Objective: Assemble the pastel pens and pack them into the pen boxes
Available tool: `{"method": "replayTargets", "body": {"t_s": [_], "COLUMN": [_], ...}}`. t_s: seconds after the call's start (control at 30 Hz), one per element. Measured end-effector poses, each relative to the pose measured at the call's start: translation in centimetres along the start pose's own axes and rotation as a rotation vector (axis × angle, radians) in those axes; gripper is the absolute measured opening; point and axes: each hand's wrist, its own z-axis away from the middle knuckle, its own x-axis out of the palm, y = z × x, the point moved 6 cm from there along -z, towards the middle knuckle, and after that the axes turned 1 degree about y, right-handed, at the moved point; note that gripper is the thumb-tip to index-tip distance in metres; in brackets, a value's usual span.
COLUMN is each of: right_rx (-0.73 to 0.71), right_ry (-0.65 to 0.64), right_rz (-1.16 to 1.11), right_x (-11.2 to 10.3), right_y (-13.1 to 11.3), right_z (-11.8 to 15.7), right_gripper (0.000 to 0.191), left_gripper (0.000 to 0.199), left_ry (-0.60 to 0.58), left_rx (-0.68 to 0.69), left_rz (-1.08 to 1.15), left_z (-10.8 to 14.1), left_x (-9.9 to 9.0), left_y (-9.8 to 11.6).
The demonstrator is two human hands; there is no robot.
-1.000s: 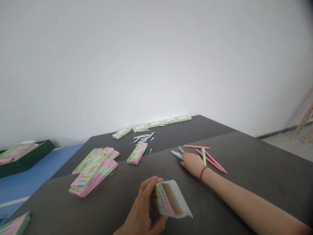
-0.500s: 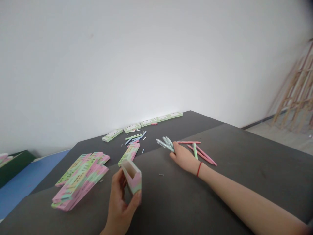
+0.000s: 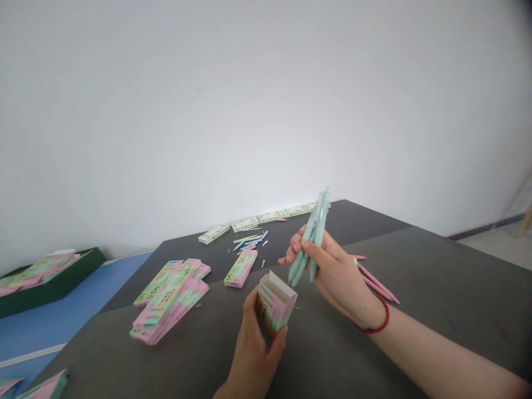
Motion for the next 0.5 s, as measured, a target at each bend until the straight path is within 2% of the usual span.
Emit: {"method": "replayTargets", "body": {"t_s": [0.07, 0.13, 0.2, 0.33, 0.5], "right_rx": [-0.04, -0.015, 0.02, -0.007, 0.114], "right_ry": [-0.001, -0.042, -0.078, -0.057, -0.077], "right_rz": [0.02, 0.052, 0.16, 0.406, 0.346], "right_x": [0.5, 1.4, 2.2, 2.6, 2.4], "right_y": [-0.2, 0.0, 0.6, 1.4, 2.4], "right_z": [-0.3, -0.3, -0.3, -0.8, -1.5], "right_gripper": [0.015, 0.016, 0.013, 0.006, 0.015], "left_gripper": [0.065, 0.065, 0.066, 0.068, 0.069], "left_ry": [0.011, 0.018, 0.025, 0.051, 0.046], "left_rx": [-0.015, -0.016, -0.006, 0.0, -0.011], "left_rz": [0.005, 0.018, 0.034, 0.052, 0.057], "left_z": [0.0, 0.0, 0.0, 0.1, 0.1], "left_x": [0.2, 0.4, 0.6, 0.6, 0.6], "left_y": [0.1, 0.3, 0.6, 0.9, 1.2]}}
